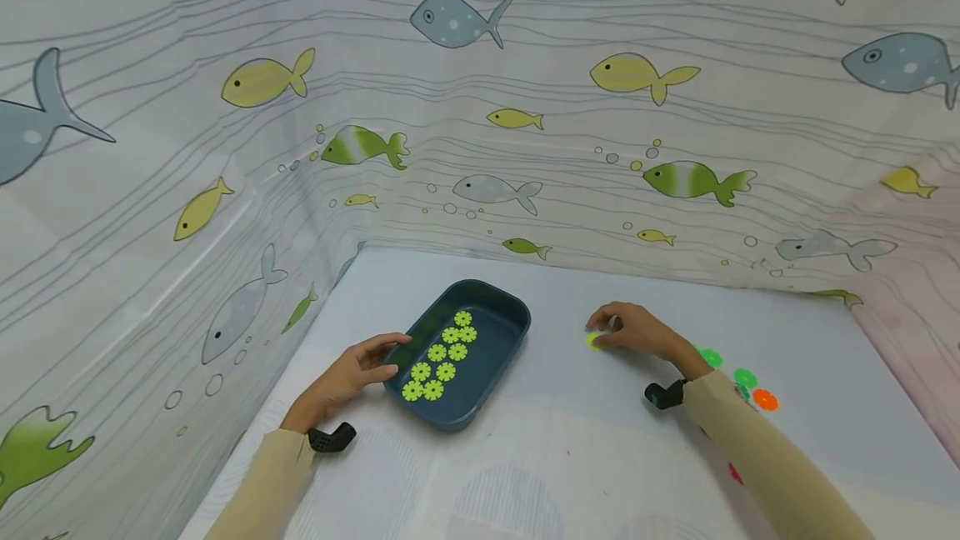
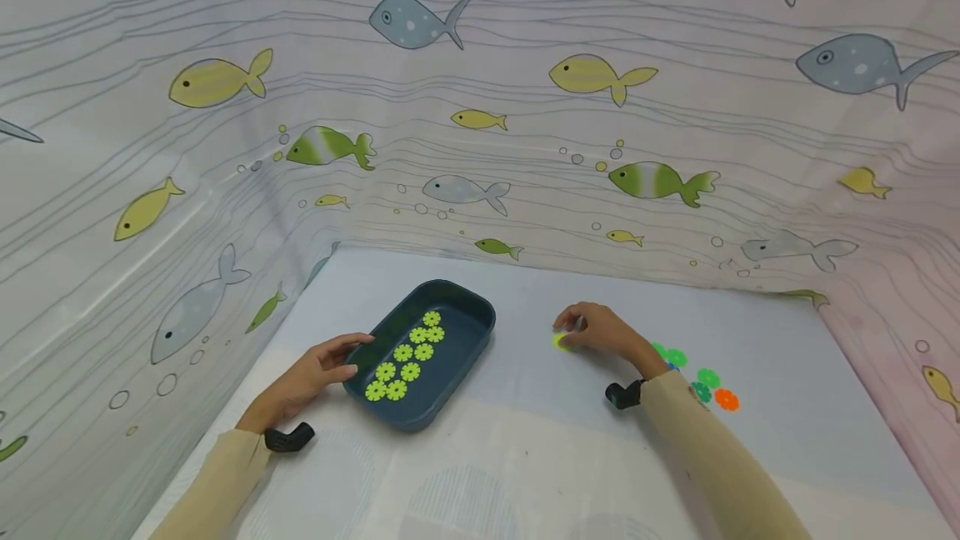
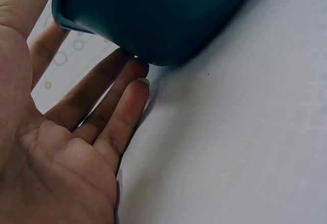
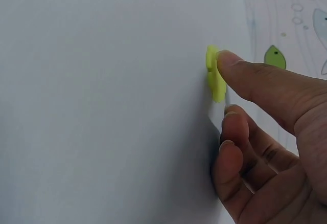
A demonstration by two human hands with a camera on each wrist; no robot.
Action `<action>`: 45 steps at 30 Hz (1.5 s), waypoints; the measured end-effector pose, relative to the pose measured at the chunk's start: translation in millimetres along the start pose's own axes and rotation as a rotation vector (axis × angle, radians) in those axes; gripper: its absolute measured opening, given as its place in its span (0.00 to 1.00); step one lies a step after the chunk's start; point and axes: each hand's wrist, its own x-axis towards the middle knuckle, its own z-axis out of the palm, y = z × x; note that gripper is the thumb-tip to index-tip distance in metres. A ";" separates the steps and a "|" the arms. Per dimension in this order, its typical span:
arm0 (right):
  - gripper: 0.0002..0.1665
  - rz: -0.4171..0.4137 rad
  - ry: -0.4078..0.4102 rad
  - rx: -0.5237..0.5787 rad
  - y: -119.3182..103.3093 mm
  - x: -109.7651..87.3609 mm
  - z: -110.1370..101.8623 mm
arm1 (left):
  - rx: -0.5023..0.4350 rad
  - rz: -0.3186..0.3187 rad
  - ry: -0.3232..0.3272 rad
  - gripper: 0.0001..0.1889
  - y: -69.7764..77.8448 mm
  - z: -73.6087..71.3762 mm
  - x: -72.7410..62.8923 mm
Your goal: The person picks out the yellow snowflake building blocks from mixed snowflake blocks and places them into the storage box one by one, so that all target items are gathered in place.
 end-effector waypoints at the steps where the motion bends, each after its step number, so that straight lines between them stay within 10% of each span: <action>1: 0.17 0.001 0.004 -0.003 0.4 -0.3 0.1 | 0.001 0.003 -0.001 0.28 -0.1 -0.1 -0.2; 45: 0.09 0.043 -0.033 0.123 5.2 -12.5 -10.4 | 0.022 -0.007 0.004 0.28 -6.1 0.6 2.5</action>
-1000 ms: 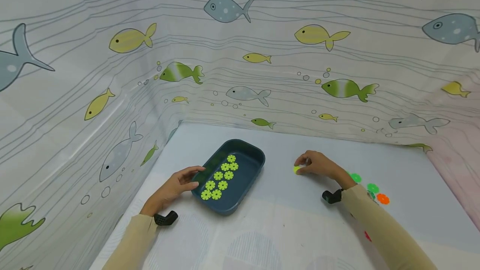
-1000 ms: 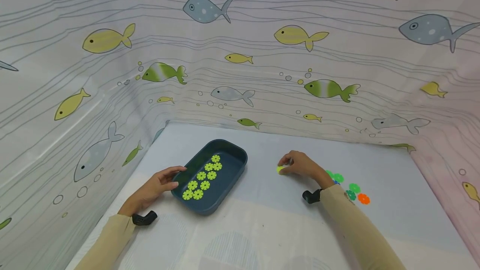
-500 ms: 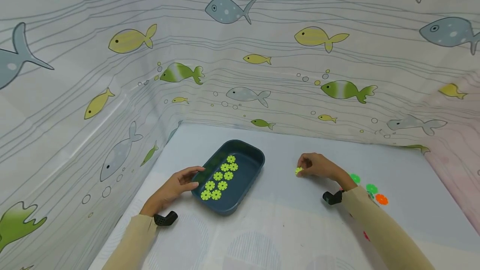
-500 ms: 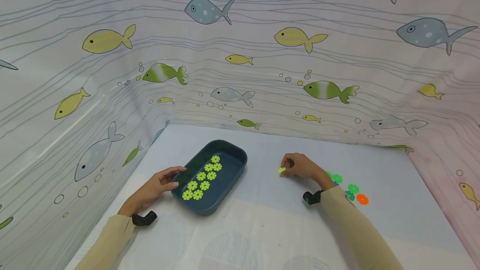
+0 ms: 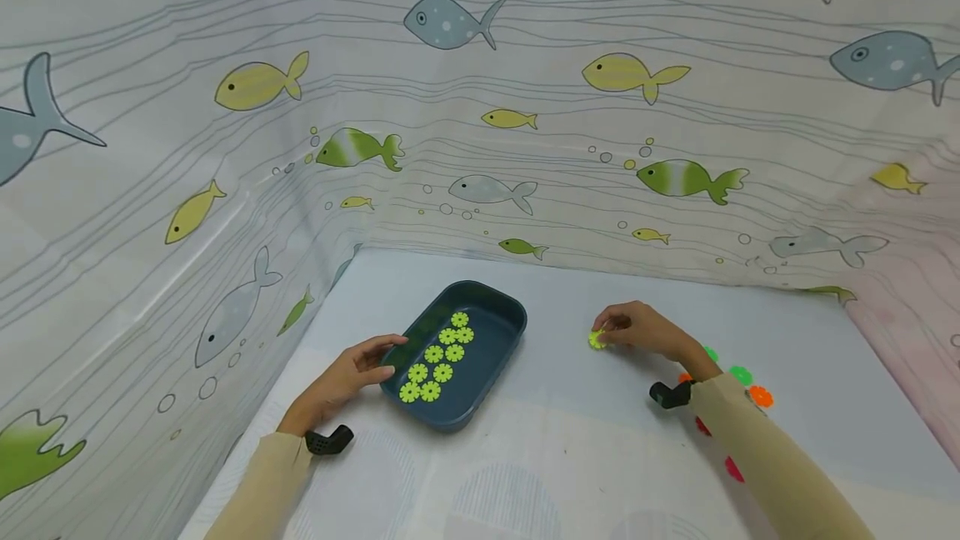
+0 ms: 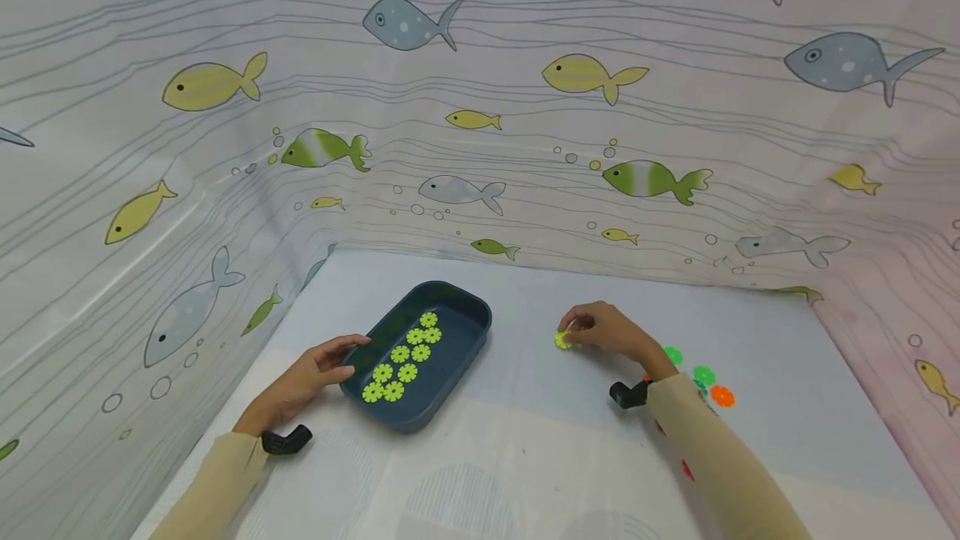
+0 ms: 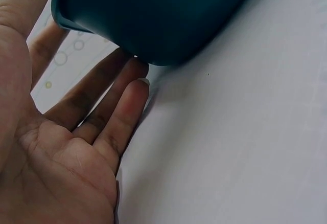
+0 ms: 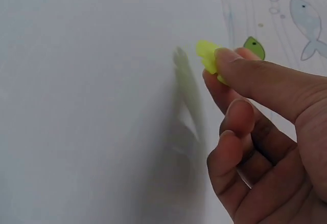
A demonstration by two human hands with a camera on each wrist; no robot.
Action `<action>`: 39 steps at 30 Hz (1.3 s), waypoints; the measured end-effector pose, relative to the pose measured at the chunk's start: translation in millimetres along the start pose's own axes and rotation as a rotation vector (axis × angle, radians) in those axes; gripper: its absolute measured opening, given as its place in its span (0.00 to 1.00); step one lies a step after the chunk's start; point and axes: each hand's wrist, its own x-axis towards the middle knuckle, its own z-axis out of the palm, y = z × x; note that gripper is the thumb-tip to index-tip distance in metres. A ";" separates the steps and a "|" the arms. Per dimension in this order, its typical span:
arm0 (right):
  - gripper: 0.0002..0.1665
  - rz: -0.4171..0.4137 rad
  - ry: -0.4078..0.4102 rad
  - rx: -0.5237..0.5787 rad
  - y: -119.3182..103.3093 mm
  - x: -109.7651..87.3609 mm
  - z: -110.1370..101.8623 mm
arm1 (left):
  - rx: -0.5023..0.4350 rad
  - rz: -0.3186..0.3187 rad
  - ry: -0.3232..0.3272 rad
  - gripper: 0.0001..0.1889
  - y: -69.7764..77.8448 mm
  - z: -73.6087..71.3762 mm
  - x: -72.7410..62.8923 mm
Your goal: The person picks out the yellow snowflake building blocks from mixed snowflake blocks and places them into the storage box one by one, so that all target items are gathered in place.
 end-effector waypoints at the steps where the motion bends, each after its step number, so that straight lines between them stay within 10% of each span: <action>1: 0.09 -0.005 0.008 0.013 -0.6 -0.2 -0.6 | -0.007 -0.007 0.003 0.28 -0.2 0.1 -0.2; 39: 0.14 -0.101 0.011 0.091 -68.9 7.1 -0.2 | 0.016 -0.002 0.004 0.28 2.3 0.3 -2.1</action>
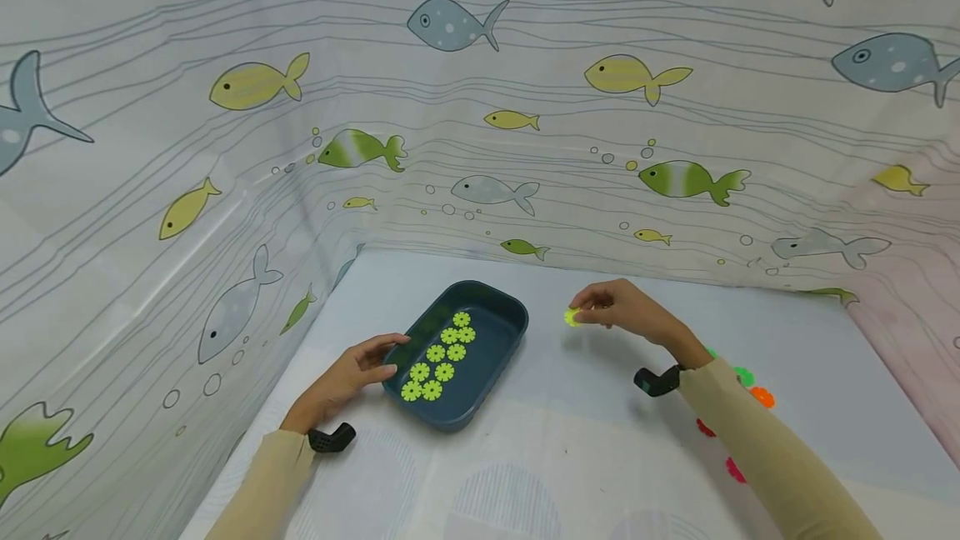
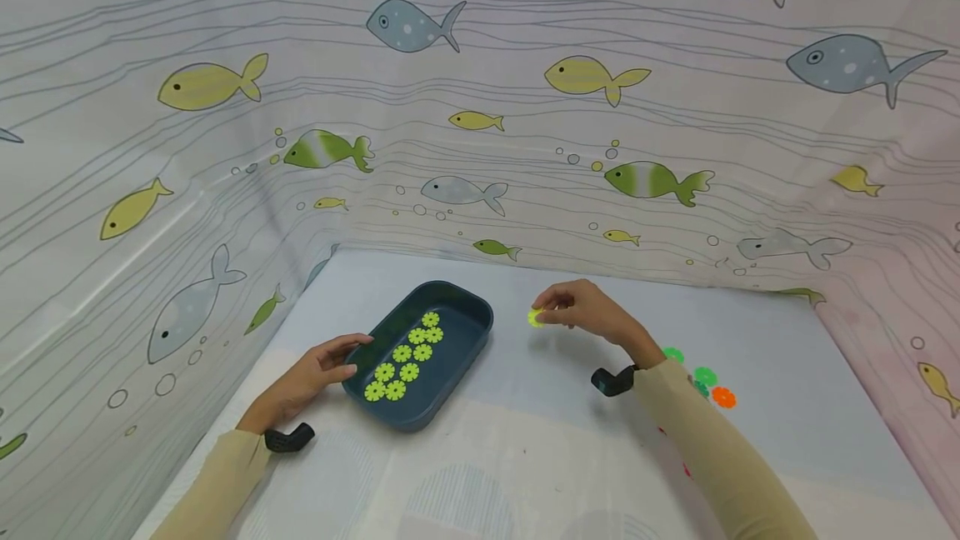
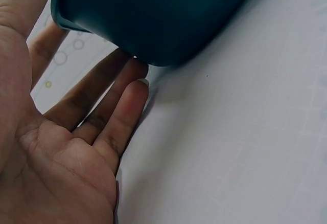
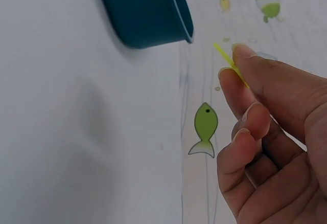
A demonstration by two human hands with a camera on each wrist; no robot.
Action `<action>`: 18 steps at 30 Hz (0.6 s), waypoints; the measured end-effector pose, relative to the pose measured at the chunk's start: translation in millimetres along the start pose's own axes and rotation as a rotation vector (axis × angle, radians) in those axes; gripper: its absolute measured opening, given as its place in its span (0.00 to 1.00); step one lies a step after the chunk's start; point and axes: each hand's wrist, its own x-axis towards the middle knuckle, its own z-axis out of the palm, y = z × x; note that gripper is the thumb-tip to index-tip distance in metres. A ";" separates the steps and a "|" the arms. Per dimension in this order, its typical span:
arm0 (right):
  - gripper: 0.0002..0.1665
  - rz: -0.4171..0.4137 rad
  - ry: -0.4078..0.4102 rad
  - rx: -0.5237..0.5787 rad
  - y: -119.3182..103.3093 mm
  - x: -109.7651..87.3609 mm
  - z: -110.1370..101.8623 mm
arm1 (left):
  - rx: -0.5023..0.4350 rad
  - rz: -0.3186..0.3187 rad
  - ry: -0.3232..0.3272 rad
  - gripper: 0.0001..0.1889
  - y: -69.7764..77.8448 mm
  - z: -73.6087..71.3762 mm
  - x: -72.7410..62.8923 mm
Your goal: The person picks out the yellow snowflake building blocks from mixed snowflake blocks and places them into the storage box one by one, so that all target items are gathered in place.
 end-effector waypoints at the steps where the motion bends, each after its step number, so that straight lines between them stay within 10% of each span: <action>1: 0.14 -0.002 -0.004 0.001 -1.5 1.2 0.7 | -0.002 0.002 -0.002 0.28 -0.3 -0.1 0.3; 18: 0.12 -0.065 -0.053 -0.057 -27.8 24.2 9.9 | -0.014 -0.017 0.004 0.27 -0.8 0.3 0.4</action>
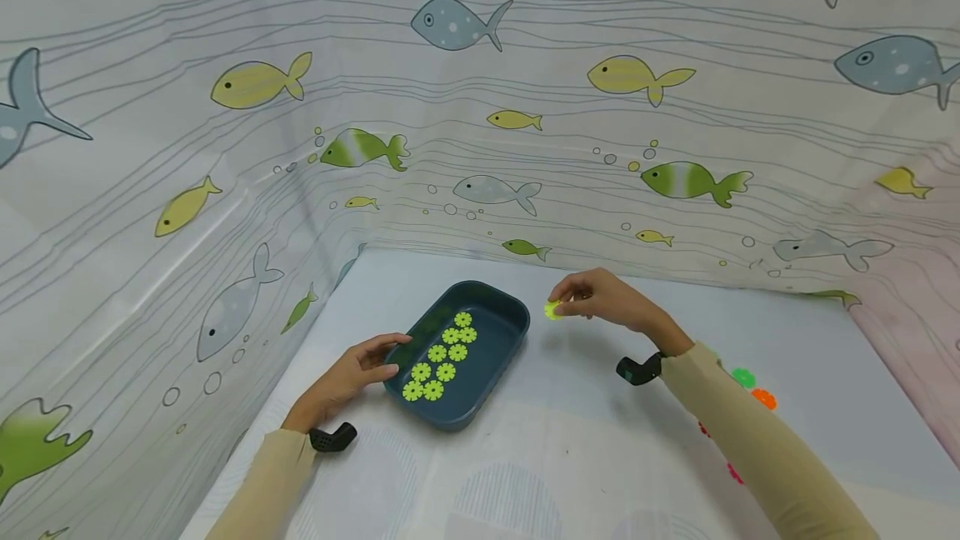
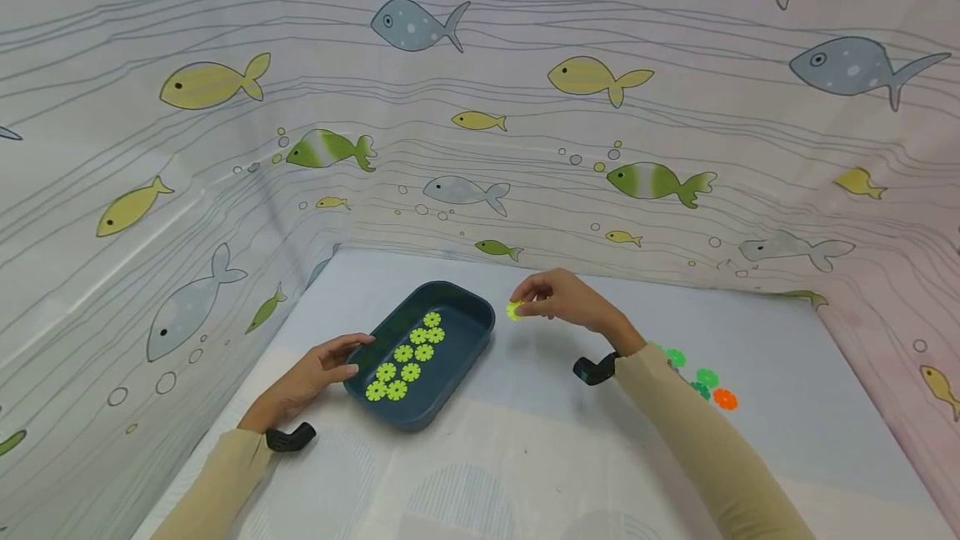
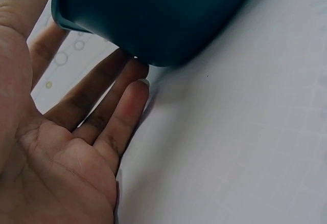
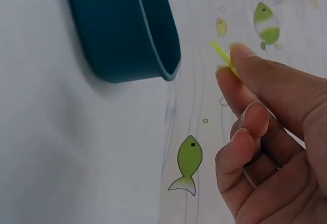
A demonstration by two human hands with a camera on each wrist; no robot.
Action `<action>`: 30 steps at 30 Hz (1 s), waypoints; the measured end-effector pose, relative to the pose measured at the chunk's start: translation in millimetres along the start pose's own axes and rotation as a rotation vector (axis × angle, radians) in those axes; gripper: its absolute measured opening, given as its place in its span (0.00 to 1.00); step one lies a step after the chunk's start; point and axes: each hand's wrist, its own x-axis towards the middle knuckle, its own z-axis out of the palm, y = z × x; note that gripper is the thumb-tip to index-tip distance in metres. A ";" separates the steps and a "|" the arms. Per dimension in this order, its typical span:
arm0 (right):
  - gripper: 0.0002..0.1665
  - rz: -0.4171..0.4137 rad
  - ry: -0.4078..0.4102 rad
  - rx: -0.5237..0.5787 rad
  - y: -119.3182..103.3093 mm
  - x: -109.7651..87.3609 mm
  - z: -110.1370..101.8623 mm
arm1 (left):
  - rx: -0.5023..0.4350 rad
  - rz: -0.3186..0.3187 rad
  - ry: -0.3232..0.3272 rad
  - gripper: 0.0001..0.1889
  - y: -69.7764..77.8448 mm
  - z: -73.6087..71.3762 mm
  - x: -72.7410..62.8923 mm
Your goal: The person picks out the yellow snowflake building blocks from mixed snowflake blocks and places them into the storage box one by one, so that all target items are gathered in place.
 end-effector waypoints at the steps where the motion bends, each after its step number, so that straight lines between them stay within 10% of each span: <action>1: 0.12 -0.007 -0.005 -0.002 -1.6 1.8 0.1 | -0.002 -0.006 0.001 0.27 0.3 -0.2 0.3; 30: 0.11 -0.082 -0.140 -0.051 -25.0 54.9 13.1 | -0.015 0.011 -0.008 0.28 2.1 0.5 -1.5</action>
